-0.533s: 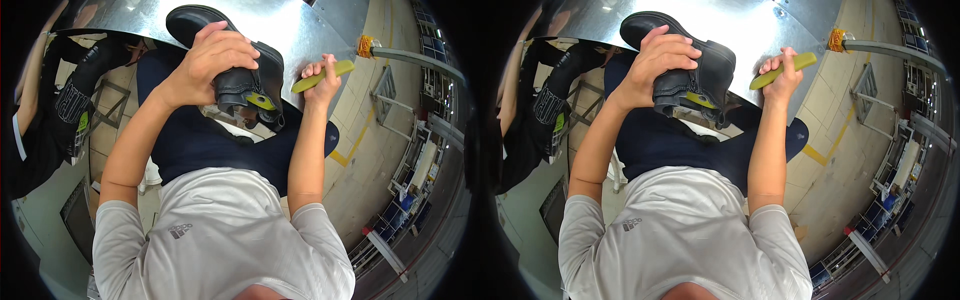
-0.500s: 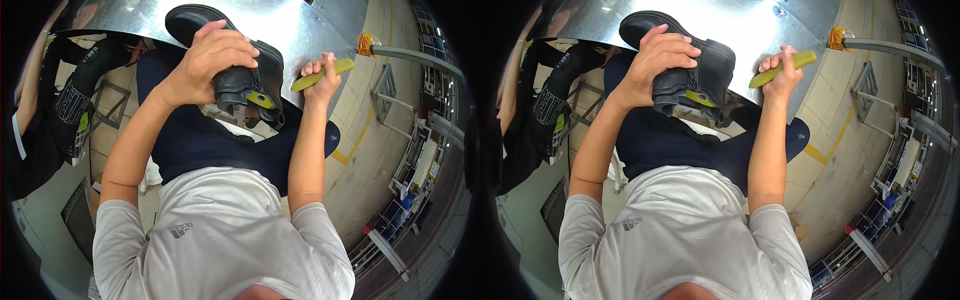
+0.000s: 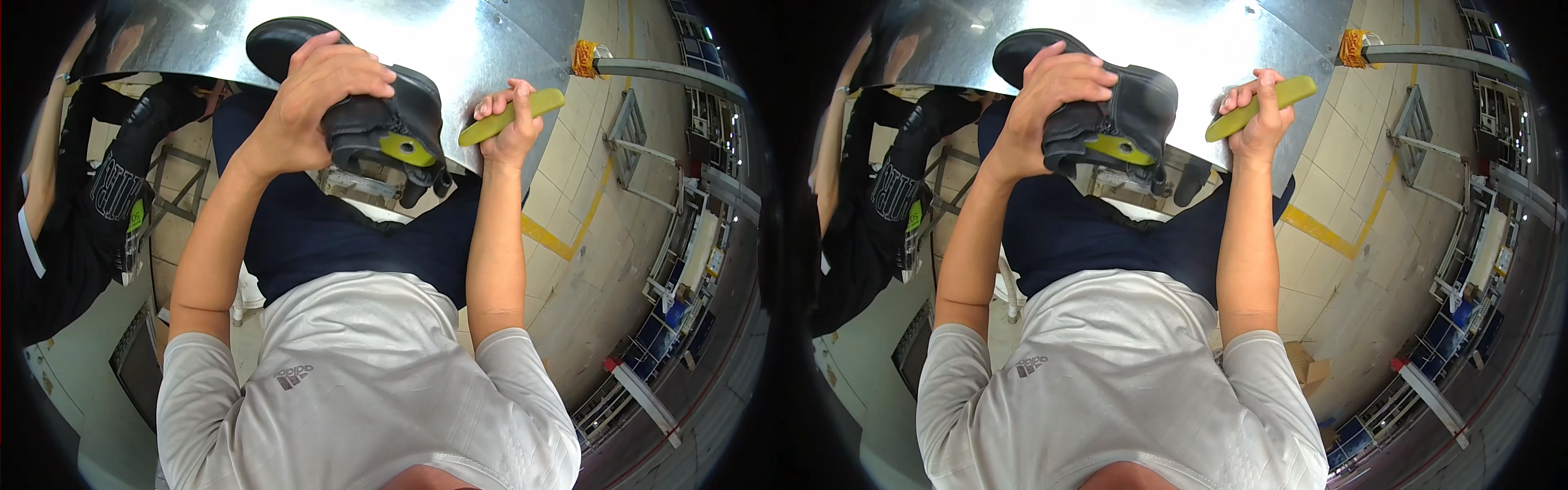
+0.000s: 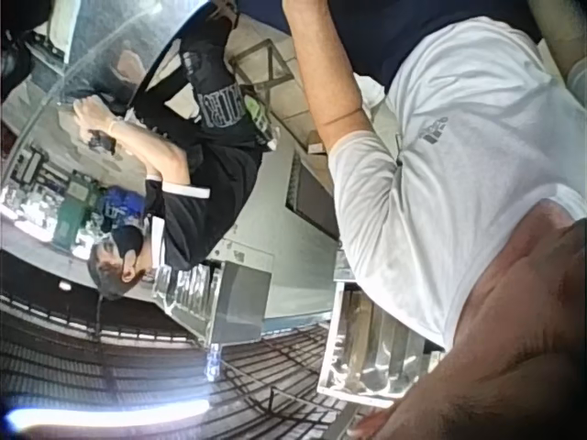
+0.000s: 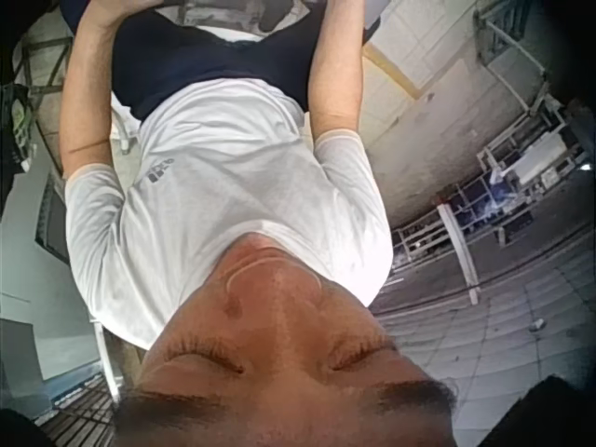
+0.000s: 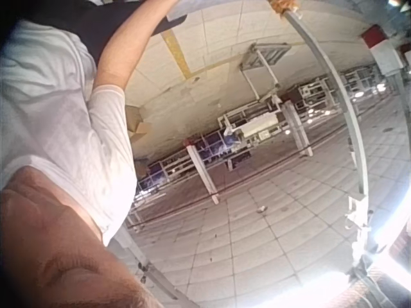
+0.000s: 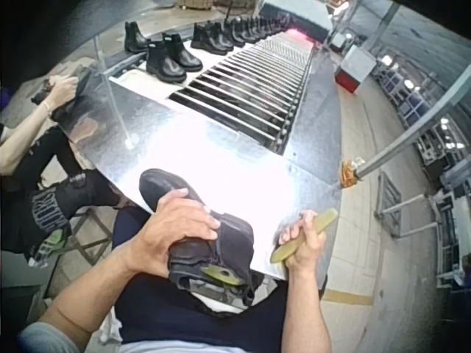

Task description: The person uses a green-handled brush to polish a black leather boot on a metal workbench. They hold the boot with their left hand and scrub the surface with the brush in their right hand, rotating the boot to cover different areas. The person repeats this process on multiple boots, placing each finished one on a roller conveyor.

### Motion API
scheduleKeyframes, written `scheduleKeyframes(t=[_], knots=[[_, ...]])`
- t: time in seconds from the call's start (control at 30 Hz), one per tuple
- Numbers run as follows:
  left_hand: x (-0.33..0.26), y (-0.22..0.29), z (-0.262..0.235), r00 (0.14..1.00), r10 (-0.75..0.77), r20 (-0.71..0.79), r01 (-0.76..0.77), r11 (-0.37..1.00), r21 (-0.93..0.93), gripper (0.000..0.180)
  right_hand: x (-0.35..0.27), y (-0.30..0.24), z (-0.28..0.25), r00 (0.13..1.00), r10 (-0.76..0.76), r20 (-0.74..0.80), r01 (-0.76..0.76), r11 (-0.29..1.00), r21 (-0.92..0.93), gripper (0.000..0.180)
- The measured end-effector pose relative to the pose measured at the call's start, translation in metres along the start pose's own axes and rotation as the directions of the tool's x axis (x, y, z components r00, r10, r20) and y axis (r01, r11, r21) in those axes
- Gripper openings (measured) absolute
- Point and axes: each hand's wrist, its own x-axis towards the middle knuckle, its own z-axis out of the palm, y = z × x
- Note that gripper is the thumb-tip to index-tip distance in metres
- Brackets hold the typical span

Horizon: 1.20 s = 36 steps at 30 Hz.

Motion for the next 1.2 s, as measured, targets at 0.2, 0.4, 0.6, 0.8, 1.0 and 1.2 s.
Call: scheduleKeyframes(t=[0.2,0.4,0.6,0.8,1.0,1.2], knots=[[0.002,0.011,-0.015,0.997,-0.006,0.077,0.013,0.996,-0.089,0.081,-0.001,-0.003,0.0,1.0,0.001,0.01,-0.001,1.0,0.017,0.031],[-0.002,0.014,-0.005,0.985,-0.175,0.004,0.171,0.957,-0.235,0.107,-0.004,-0.003,0.0,0.994,0.053,0.097,-0.047,0.997,-0.068,0.034],[0.006,0.015,0.017,0.943,-0.177,-0.283,0.123,0.972,-0.198,0.077,-0.033,0.003,0.036,0.901,0.042,0.431,0.06,0.974,-0.22,0.047],[0.053,-0.02,0.03,0.903,-0.405,-0.146,0.288,0.821,-0.492,0.071,-0.095,0.025,0.055,0.981,-0.04,0.192,0.098,0.947,-0.305,0.029],[0.087,-0.041,0.02,0.943,-0.148,0.297,0.315,0.679,-0.663,0.061,-0.079,-0.014,0.045,0.956,-0.026,0.291,0.112,0.953,-0.282,0.02],[0.099,-0.051,0.015,0.901,0.002,0.433,0.33,0.645,-0.689,0.06,0.021,-0.016,0.052,0.983,0.177,0.053,-0.184,0.932,0.314,0.038]])
